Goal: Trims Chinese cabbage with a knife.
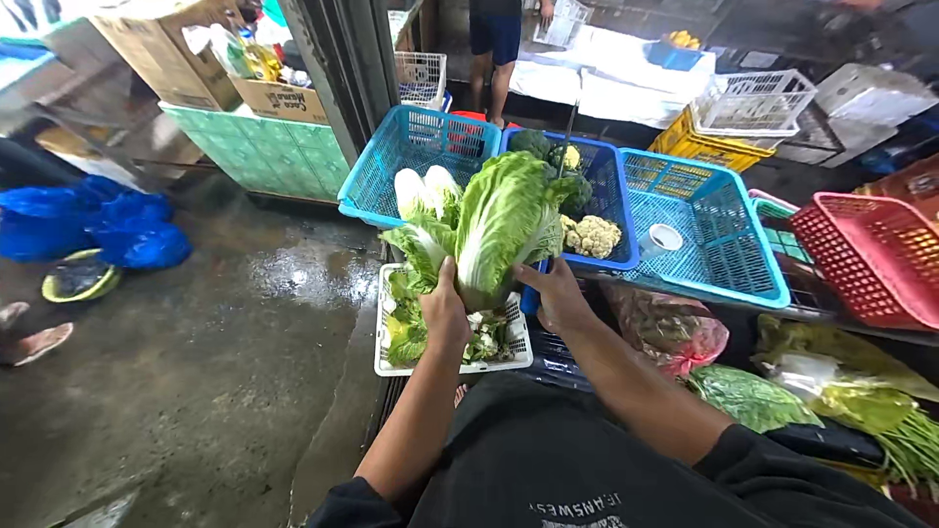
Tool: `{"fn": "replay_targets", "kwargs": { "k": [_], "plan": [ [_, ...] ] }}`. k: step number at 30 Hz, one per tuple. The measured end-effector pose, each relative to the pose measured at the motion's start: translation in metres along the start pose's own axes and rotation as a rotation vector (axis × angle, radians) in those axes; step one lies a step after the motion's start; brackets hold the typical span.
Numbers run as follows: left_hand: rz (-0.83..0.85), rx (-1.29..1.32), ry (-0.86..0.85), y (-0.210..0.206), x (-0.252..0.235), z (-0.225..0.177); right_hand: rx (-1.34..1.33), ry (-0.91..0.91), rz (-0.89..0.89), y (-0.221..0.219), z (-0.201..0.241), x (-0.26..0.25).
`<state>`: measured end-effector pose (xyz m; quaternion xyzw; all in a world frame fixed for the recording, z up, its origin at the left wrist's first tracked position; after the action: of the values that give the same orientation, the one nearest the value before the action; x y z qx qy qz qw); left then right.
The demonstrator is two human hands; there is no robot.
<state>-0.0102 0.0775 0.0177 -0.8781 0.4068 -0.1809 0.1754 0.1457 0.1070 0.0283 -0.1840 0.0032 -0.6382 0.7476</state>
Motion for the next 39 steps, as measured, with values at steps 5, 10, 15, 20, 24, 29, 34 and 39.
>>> {"fn": "replay_targets", "kwargs": {
  "k": [5, 10, 15, 20, 24, 29, 34, 39],
  "plan": [
    [-0.010, -0.066, -0.224, -0.014, 0.002, -0.008, -0.072, 0.008, -0.070, -0.017, -0.002, 0.004],
    [-0.037, 0.102, -0.085, -0.021, 0.005, -0.024, -0.167, 0.033, -0.058, -0.016, 0.006, -0.004],
    [0.054, 0.463, 0.097, -0.023, -0.010, -0.031, -0.356, 0.008, -0.042, -0.010, 0.017, -0.011],
    [0.093, 0.505, 0.207, -0.031, -0.014, -0.028, -0.446, 0.030, 0.029, -0.007, 0.028, -0.012],
    [0.177, 0.461, 0.263, -0.028, -0.017, -0.024, -0.449, 0.040, 0.078, -0.005, 0.030, -0.012],
    [0.083, 0.542, 0.258, -0.030, -0.009, -0.024, -0.549, 0.013, 0.067, -0.008, 0.027, -0.015],
    [0.018, 0.561, 0.228, -0.024, 0.009, -0.024, -0.572, -0.032, 0.077, -0.010, 0.026, -0.015],
    [0.205, 0.644, 0.301, -0.003, -0.012, -0.021, -0.638, -0.057, 0.241, -0.009, 0.033, -0.008]
  ]
}}
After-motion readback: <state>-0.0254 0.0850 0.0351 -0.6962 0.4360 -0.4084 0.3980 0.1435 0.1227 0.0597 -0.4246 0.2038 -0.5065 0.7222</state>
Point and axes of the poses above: each hand's wrist, its own x-axis away from the middle knuckle, its own y-axis out of the back of the hand, z = x × y, the point moved 2 cm from there along -x, towards the middle knuckle, and after that the axes turned 9 degrees about -y, right-handed, at the moved point
